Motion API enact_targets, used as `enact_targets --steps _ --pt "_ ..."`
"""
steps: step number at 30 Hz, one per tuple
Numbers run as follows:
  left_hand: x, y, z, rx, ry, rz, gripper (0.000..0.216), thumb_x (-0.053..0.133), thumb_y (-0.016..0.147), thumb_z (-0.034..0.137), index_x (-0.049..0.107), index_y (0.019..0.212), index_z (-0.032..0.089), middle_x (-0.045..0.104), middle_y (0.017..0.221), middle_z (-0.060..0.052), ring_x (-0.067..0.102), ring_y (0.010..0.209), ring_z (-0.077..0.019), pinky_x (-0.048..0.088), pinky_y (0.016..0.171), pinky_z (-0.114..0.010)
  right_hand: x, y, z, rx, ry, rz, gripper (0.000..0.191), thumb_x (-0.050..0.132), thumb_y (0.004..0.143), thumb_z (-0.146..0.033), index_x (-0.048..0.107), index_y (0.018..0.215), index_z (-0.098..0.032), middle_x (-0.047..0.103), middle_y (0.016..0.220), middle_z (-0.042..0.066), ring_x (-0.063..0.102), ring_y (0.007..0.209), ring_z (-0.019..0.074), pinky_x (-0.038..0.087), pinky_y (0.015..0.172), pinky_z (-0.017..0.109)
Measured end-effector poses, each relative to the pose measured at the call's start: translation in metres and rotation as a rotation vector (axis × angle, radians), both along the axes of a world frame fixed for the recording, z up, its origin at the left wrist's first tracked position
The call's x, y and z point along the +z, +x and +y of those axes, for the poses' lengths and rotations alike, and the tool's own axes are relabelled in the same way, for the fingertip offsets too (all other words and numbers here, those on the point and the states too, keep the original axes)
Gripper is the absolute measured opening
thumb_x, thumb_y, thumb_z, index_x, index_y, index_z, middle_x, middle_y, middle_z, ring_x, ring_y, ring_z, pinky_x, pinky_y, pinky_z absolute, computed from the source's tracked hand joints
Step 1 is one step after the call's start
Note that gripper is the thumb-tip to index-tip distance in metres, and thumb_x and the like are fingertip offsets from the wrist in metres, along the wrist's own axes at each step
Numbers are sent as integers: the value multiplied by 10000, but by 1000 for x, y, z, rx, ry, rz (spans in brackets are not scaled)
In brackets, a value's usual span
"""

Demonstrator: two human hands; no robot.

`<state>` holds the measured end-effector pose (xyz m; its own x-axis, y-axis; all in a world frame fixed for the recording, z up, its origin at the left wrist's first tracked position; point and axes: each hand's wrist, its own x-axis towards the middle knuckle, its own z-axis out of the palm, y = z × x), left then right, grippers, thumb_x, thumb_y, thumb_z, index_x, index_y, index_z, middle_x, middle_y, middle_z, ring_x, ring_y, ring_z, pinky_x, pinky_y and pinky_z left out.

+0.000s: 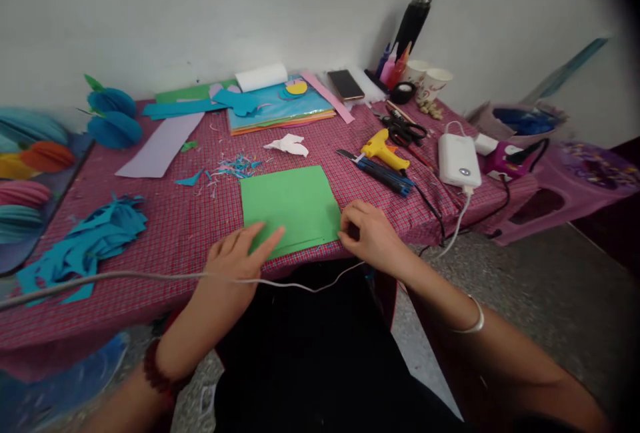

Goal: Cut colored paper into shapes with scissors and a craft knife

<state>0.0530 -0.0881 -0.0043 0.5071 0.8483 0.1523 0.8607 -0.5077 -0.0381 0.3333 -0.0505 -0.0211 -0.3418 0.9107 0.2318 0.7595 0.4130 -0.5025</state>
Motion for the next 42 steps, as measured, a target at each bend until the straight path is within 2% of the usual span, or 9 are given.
enact_targets --steps 3,7,13,17,20,23,26,30,42 --pt "6 9 2 -143 1 73 686 427 821 12 371 1397 381 432 1428 -112 437 1265 -312 396 952 -473 1 0 -1 -7 20 -31 60 574 753 -142 547 785 -186 577 863 36 523 841 191 370 734 315" --pt "8 14 8 -261 -27 133 682 445 856 44 327 1411 422 423 1448 -96 426 1290 -293 361 997 -496 1 0 -3 1 33 -33 95 539 739 -107 562 794 -181 578 870 42 519 840 188 379 745 309" --pt "-3 10 16 -309 -32 210 679 492 882 134 254 1428 459 403 1465 -80 424 1282 -294 342 996 -455 -8 1 -2 -16 92 -20 173 495 720 -49 579 797 -180 592 869 52 531 836 196 399 753 314" --pt "-4 9 16 -308 -11 232 672 492 887 146 249 1430 459 411 1458 -78 433 1267 -287 330 989 -436 -6 6 -4 6 126 57 242 445 730 -6 583 828 -178 610 860 58 554 840 197 434 758 318" --pt "-3 10 15 -309 -2 231 642 479 900 162 261 1426 459 432 1444 -71 432 1269 -284 324 991 -438 2 2 -17 78 183 118 237 470 826 -84 588 1012 -172 637 1021 86 565 982 207 444 871 360" --pt "0 14 15 -300 -9 236 569 465 917 193 322 1411 436 464 1419 -89 445 1264 -287 324 995 -458 3 -12 -36 252 204 -13 382 524 886 -228 510 1265 -177 555 1311 95 471 1225 227 304 1077 451" --pt "6 19 15 -294 -41 258 478 471 922 233 425 1370 391 481 1403 -120 460 1255 -308 349 978 -477 -5 -26 -49 337 170 -184 591 572 875 -322 387 1404 -133 413 1458 124 348 1350 255 201 1142 478" --pt "12 18 11 -282 -54 239 462 481 917 229 456 1347 398 490 1397 -112 461 1260 -311 353 985 -499 -17 -29 -53 297 176 -282 671 596 858 -350 357 1427 -86 316 1506 153 274 1394 272 213 1147 466" --pt "1 -38 -36 -32 28 134 569 452 804 34 556 1286 317 477 1420 -87 430 1299 -300 309 1046 -501 -23 -1 -56 175 212 -326 631 587 844 -253 375 1420 -105 355 1491 125 311 1382 235 247 1145 443"
